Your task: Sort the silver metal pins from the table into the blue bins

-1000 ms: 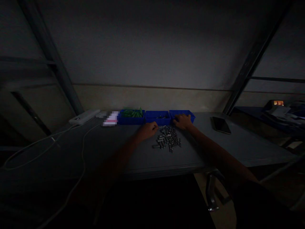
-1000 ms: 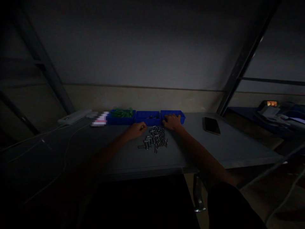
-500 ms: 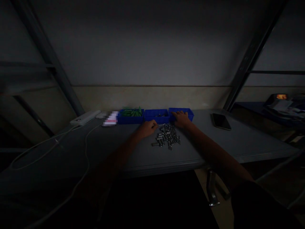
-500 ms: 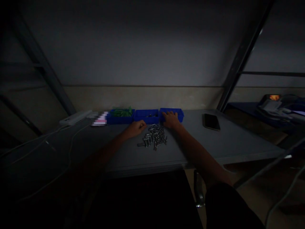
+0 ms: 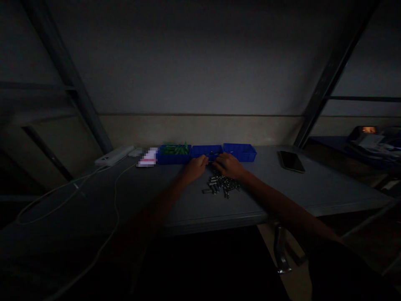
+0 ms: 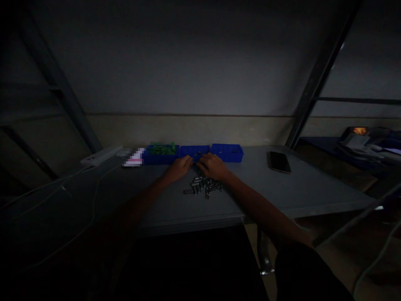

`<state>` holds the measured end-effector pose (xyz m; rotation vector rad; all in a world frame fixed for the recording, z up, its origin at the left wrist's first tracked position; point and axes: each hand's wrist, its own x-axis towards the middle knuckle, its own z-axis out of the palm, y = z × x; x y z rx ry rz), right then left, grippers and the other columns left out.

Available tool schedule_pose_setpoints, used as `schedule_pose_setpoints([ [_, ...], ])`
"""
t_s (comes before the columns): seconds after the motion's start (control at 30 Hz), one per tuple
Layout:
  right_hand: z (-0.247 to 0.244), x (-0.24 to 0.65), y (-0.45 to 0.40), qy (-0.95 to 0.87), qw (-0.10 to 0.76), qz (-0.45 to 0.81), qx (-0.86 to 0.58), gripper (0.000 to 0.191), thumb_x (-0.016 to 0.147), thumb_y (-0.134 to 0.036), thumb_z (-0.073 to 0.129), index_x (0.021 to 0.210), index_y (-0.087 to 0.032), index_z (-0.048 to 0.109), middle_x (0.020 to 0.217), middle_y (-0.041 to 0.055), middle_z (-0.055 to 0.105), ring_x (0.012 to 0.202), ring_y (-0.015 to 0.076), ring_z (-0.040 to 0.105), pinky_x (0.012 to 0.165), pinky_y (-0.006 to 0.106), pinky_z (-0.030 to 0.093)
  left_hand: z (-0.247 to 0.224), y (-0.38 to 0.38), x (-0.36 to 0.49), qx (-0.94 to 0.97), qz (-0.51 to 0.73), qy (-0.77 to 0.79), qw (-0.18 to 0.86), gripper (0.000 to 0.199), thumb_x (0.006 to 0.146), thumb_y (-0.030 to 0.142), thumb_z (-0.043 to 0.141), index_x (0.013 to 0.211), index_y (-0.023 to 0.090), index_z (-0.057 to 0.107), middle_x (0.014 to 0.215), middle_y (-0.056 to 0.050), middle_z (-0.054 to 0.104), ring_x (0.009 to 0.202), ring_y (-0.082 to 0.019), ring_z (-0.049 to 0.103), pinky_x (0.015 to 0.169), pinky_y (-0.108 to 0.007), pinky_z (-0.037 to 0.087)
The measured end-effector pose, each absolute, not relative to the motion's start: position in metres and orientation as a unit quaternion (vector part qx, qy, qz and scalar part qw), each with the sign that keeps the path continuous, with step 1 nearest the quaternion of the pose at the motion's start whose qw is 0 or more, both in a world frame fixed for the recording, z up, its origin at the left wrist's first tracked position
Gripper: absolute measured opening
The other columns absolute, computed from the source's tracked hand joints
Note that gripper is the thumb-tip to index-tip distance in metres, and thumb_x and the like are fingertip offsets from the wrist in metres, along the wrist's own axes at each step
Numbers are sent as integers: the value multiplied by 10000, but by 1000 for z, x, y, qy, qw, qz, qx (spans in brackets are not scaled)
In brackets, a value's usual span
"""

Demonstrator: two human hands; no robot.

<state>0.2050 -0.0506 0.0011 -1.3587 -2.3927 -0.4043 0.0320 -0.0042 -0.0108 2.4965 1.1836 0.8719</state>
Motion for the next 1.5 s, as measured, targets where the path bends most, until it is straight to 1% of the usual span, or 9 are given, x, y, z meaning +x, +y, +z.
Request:
schedule_pose_setpoints([
  [0.2, 2, 205, -52, -837, 206, -142, -486, 321, 934, -314, 335, 890, -157, 611, 894, 87, 618, 882, 174, 521, 821, 285, 373, -10, -4, 32, 856, 317, 390, 122, 336, 912, 315, 315, 700, 169, 532, 658, -21, 593, 630, -135, 541, 640, -248, 380],
  [0.43, -3, 210, -47, -817, 229, -82, -523, 327, 945, -321, 314, 851, -155, 579, 814, 66, 619, 786, 147, 551, 725, 245, 376, -6, -10, 32, 857, 363, 336, 144, 235, 879, 320, 385, 873, 164, 561, 682, -4, 598, 682, -141, 563, 654, -234, 396],
  [0.7, -2, 212, -49, -813, 320, -64, -482, 208, 915, -295, 397, 868, -164, 552, 812, 57, 614, 745, 148, 551, 696, 240, 378, -4, -9, 32, 853, 370, 345, 127, 296, 895, 309, 332, 751, 166, 547, 661, -8, 588, 628, -134, 538, 624, -240, 390],
  [0.77, -1, 213, -50, -809, 334, -71, -478, 232, 917, -293, 386, 815, -168, 552, 770, 51, 605, 719, 148, 544, 688, 241, 374, -4, -10, 33, 851, 380, 339, 126, 279, 898, 315, 336, 801, 168, 553, 662, -5, 583, 624, -133, 541, 624, -239, 392],
  [0.9, 3, 216, -50, -800, 356, -75, -477, 304, 927, -329, 358, 745, -180, 551, 709, 34, 588, 681, 139, 533, 675, 237, 363, -5, -12, 34, 839, 417, 327, 121, 247, 893, 325, 372, 1016, 176, 525, 679, 8, 576, 608, -128, 542, 611, -230, 397],
  [1.07, 4, 218, -50, -802, 362, -62, -470, 371, 927, -389, 345, 741, -163, 572, 704, 43, 593, 655, 138, 533, 646, 240, 362, -4, -11, 35, 846, 413, 320, 107, 234, 889, 316, 378, 908, 170, 560, 746, -13, 612, 677, -133, 564, 664, -229, 413],
  [1.3, 4, 219, -49, -795, 345, -73, -494, 393, 915, -413, 354, 739, -159, 596, 704, 36, 611, 634, 124, 524, 625, 229, 354, -1, -14, 34, 860, 369, 332, 118, 305, 898, 316, 329, 813, 164, 579, 728, -17, 623, 680, -136, 566, 660, -229, 405],
  [1.37, 3, 223, -46, -768, 343, -84, -535, 397, 910, -408, 353, 728, -160, 603, 678, 33, 613, 605, 127, 522, 601, 234, 341, -3, -13, 33, 881, 306, 338, 126, 326, 891, 348, 339, 787, 162, 584, 703, -20, 618, 660, -140, 561, 628, -234, 396],
  [1.5, 2, 243, -38, -653, 355, -107, -661, 365, 892, -400, 370, 815, -165, 639, 749, 58, 659, 657, 156, 572, 604, 243, 348, -6, -8, 29, 925, 159, 311, 148, 276, 801, 408, 504, 777, 154, 609, 743, -35, 630, 678, -145, 567, 615, -231, 395],
])
